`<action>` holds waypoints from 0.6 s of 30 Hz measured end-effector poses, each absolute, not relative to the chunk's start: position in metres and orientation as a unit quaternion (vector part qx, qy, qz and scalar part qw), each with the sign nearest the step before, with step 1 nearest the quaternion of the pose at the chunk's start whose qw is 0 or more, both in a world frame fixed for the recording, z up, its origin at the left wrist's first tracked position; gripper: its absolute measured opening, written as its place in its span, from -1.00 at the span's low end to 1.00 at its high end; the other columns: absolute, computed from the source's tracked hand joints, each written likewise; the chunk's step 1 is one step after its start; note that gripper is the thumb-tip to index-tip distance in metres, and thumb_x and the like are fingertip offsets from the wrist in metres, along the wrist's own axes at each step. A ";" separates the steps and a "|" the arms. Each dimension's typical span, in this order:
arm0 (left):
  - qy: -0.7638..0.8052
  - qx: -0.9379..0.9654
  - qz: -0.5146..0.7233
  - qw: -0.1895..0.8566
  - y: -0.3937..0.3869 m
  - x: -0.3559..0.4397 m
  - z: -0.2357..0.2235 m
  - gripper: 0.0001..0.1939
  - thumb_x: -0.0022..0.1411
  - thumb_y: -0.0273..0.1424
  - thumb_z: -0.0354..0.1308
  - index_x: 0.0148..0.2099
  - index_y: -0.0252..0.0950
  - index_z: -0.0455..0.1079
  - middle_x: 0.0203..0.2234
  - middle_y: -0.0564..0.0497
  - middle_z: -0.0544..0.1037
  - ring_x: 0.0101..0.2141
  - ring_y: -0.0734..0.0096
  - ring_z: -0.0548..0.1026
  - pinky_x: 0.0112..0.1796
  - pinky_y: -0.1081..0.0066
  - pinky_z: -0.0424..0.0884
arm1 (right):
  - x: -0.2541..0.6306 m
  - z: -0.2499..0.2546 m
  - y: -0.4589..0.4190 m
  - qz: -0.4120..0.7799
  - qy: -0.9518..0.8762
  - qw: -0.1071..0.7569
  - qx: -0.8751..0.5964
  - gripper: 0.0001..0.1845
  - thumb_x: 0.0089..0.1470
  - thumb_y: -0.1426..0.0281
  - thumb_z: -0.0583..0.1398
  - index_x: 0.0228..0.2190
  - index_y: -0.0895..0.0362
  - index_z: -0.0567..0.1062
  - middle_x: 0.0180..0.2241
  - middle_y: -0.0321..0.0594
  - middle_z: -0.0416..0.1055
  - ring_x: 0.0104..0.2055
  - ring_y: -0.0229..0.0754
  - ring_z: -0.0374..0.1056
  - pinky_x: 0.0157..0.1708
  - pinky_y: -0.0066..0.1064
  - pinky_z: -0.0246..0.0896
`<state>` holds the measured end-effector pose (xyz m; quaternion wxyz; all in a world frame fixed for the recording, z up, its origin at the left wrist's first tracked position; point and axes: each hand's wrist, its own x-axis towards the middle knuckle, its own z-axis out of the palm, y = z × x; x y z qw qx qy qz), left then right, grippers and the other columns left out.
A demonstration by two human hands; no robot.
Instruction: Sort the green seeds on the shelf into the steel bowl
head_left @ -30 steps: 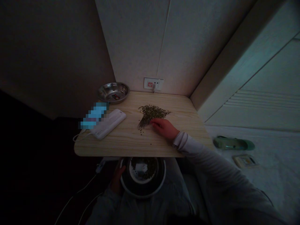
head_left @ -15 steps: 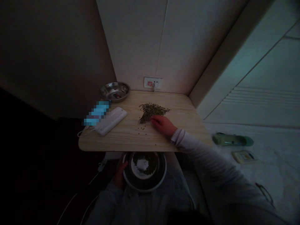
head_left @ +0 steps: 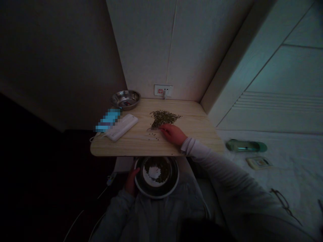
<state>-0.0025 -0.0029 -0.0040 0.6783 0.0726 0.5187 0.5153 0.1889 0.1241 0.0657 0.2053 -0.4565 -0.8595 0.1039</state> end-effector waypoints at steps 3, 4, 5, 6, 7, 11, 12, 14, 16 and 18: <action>0.522 0.060 0.484 0.700 -0.002 -0.003 -0.005 -0.91 -0.17 -0.43 0.06 -0.60 -0.31 0.37 -0.71 0.03 0.48 -0.37 0.23 0.44 -0.31 0.32 0.29 | 0.187 0.066 0.116 0.079 -0.874 0.191 -0.439 -0.67 0.02 0.38 -0.10 -0.21 0.16 0.32 -0.26 -0.16 0.33 -0.25 -0.27 0.22 -0.24 -0.44 0.06; 0.521 0.056 0.478 0.705 -0.001 -0.002 -0.004 -0.89 -0.16 -0.42 0.05 -0.63 -0.31 0.35 -0.74 0.02 0.46 -0.38 0.22 0.44 -0.33 0.33 0.29 | 0.186 0.067 0.114 0.072 -0.878 0.186 -0.436 -0.67 0.02 0.38 -0.10 -0.21 0.16 0.32 -0.27 -0.16 0.33 -0.27 -0.27 0.23 -0.25 -0.44 0.06; 0.518 0.056 0.475 0.710 -0.001 -0.002 -0.004 -0.87 -0.16 -0.42 0.05 -0.66 -0.31 0.34 -0.76 0.02 0.45 -0.40 0.23 0.44 -0.35 0.34 0.29 | 0.186 0.068 0.112 0.066 -0.880 0.183 -0.434 -0.67 0.02 0.37 -0.10 -0.22 0.16 0.32 -0.28 -0.15 0.33 -0.29 -0.26 0.23 -0.27 -0.43 0.07; 0.513 0.058 0.472 0.714 0.000 -0.001 -0.003 -0.86 -0.16 -0.42 0.05 -0.67 -0.31 0.34 -0.77 0.02 0.44 -0.42 0.24 0.44 -0.37 0.36 0.30 | 0.186 0.070 0.110 0.063 -0.881 0.182 -0.433 -0.67 0.01 0.37 -0.10 -0.22 0.16 0.33 -0.29 -0.15 0.34 -0.30 -0.26 0.23 -0.28 -0.43 0.07; 0.508 0.063 0.468 0.721 0.001 0.001 -0.003 -0.86 -0.17 -0.42 0.05 -0.68 -0.31 0.34 -0.78 0.01 0.44 -0.44 0.25 0.44 -0.39 0.37 0.30 | 0.187 0.072 0.109 0.063 -0.880 0.185 -0.434 -0.68 0.01 0.37 -0.09 -0.23 0.16 0.33 -0.29 -0.15 0.34 -0.30 -0.26 0.23 -0.28 -0.43 0.07; 0.481 0.090 0.426 0.761 0.007 0.015 -0.002 -0.86 -0.16 -0.45 0.02 -0.63 -0.35 0.37 -0.77 0.00 0.44 -0.56 0.33 0.43 -0.47 0.41 0.29 | 0.204 0.081 0.101 0.095 -0.843 0.246 -0.468 -0.69 0.00 0.36 -0.08 -0.26 0.17 0.34 -0.31 -0.17 0.34 -0.34 -0.29 0.23 -0.32 -0.46 0.09; 0.474 0.097 0.419 0.769 0.008 0.020 -0.002 -0.86 -0.16 -0.46 0.01 -0.62 -0.37 0.38 -0.76 0.00 0.44 -0.59 0.36 0.43 -0.49 0.42 0.29 | 0.212 0.082 0.097 0.109 -0.827 0.267 -0.482 -0.69 -0.01 0.35 -0.07 -0.27 0.17 0.35 -0.32 -0.17 0.35 -0.35 -0.30 0.23 -0.34 -0.47 0.10; 0.459 0.107 0.406 0.783 0.011 0.031 -0.002 -0.84 -0.17 -0.47 0.00 -0.61 -0.38 0.38 -0.75 -0.01 0.45 -0.64 0.40 0.41 -0.52 0.43 0.29 | 0.232 0.083 0.089 0.140 -0.794 0.300 -0.510 -0.71 -0.03 0.33 -0.05 -0.30 0.16 0.35 -0.36 -0.20 0.36 -0.37 -0.31 0.23 -0.35 -0.47 0.11; 0.448 0.109 0.390 0.797 0.013 0.042 -0.001 -0.83 -0.17 -0.46 -0.02 -0.61 -0.38 0.38 -0.76 -0.01 0.45 -0.66 0.40 0.40 -0.55 0.42 0.29 | 0.254 0.081 0.080 0.167 -0.755 0.328 -0.543 -0.72 -0.05 0.31 -0.03 -0.32 0.16 0.36 -0.41 -0.22 0.36 -0.41 -0.32 0.23 -0.37 -0.46 0.12; 0.439 0.111 0.377 0.808 0.015 0.049 -0.001 -0.82 -0.18 -0.45 -0.03 -0.60 -0.38 0.38 -0.76 -0.01 0.45 -0.67 0.39 0.40 -0.57 0.41 0.29 | 0.274 0.077 0.072 0.200 -0.717 0.348 -0.571 -0.71 -0.07 0.30 -0.02 -0.33 0.18 0.35 -0.46 -0.23 0.35 -0.44 -0.33 0.23 -0.40 -0.46 0.13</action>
